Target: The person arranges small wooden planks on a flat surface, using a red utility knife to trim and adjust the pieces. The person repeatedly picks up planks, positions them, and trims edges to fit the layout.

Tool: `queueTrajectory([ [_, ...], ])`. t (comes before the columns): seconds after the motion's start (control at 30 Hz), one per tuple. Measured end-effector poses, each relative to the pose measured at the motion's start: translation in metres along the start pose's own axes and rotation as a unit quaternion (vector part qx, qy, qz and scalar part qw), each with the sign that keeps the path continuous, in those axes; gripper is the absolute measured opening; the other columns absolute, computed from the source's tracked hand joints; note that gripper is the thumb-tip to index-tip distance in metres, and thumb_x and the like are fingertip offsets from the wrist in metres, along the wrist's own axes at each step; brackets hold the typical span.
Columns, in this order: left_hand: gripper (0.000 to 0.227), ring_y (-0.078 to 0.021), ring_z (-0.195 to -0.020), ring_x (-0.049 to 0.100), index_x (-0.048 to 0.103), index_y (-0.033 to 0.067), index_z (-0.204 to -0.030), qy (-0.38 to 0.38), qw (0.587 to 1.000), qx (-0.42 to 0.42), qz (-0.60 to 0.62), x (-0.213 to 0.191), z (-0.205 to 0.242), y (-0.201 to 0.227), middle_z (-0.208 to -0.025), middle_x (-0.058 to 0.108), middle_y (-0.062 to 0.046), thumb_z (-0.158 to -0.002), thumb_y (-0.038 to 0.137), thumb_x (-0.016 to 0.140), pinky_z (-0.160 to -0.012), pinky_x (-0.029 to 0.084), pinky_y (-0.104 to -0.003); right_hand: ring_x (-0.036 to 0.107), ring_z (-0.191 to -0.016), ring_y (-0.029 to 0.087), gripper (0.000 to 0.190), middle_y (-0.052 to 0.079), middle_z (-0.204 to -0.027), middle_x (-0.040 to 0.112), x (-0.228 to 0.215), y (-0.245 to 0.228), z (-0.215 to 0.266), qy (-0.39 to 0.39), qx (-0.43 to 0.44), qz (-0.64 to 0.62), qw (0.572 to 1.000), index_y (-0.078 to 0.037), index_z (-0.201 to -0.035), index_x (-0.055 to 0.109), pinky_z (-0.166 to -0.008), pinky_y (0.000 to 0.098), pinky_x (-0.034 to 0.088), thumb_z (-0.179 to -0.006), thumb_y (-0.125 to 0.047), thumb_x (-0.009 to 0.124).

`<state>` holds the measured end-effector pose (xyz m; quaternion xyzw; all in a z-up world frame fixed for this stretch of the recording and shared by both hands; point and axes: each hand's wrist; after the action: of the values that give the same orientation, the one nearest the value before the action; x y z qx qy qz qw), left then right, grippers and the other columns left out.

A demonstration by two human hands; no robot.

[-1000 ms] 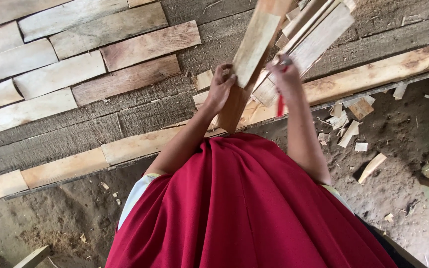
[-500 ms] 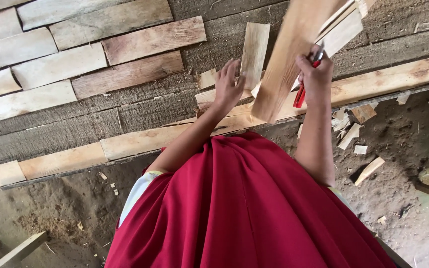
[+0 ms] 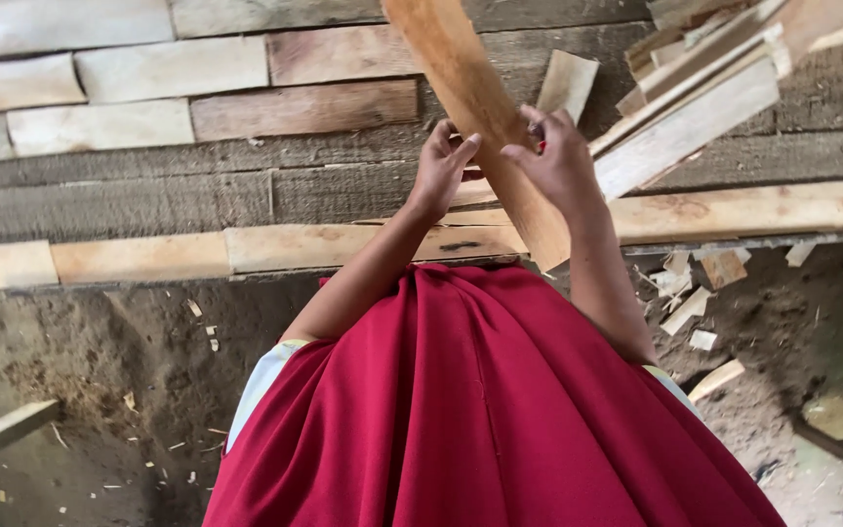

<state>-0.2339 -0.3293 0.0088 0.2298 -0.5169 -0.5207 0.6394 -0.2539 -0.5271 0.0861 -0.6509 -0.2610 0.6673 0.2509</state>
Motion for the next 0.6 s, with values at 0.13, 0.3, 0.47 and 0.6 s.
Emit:
queueTrajectory([
  [0.13, 0.026, -0.0307, -0.09, 0.076, 0.051, 0.0046, -0.12, 0.038, 0.999, 0.018, 0.018, -0.026, 0.016, 0.005, -0.108, 0.072, -0.019, -0.101, 0.015, 0.065, -0.07, 0.066, -0.051, 0.071, -0.102, 0.034, 0.082, 0.007, -0.133, 0.055, 0.019, -0.058, 0.0, -0.105, 0.058, 0.076, 0.99, -0.019, -0.149, 0.052, -0.092, 0.056, 0.057, -0.079, -0.044, 0.086],
  [0.3, 0.024, -0.0297, -0.086, 0.075, 0.052, 0.0026, -0.117, 0.072, 0.995, 0.04, 0.063, -0.058, 0.049, 0.025, -0.101, 0.07, -0.019, -0.1, 0.01, 0.066, -0.067, 0.066, -0.046, 0.07, -0.106, 0.039, 0.081, 0.01, -0.137, 0.046, 0.05, -0.126, 0.005, -0.113, 0.09, 0.105, 0.984, -0.013, -0.154, 0.041, -0.091, 0.0613, 0.056, -0.091, -0.057, 0.066],
  [0.47, 0.025, -0.0308, -0.085, 0.075, 0.052, 0.0028, -0.119, 0.092, 0.99, 0.066, 0.079, -0.114, 0.081, 0.046, -0.1, 0.07, -0.02, -0.099, 0.01, 0.066, -0.066, 0.067, -0.045, 0.068, -0.105, 0.045, 0.087, 0.011, -0.137, 0.042, 0.1, -0.178, 0.01, -0.154, 0.068, 0.137, 0.976, -0.018, -0.157, 0.033, -0.091, 0.067, 0.054, -0.092, -0.068, 0.063],
  [0.6, 0.027, -0.0273, -0.085, 0.074, 0.052, 0.0028, -0.123, 0.118, 0.984, 0.099, 0.093, -0.175, 0.109, 0.063, -0.1, 0.069, -0.018, -0.101, 0.013, 0.064, -0.066, 0.066, -0.041, 0.07, -0.104, 0.041, 0.093, 0.008, -0.132, 0.043, 0.154, -0.225, 0.008, -0.145, 0.042, 0.144, 0.978, -0.019, -0.153, 0.038, -0.09, 0.0655, 0.055, -0.08, -0.063, 0.075],
])
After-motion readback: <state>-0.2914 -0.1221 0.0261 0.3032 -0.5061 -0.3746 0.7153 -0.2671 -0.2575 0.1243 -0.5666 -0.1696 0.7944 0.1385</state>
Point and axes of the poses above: each hand's wrist, its own z-axis away from the middle knuckle, its own x-axis out of the palm, y = z × x
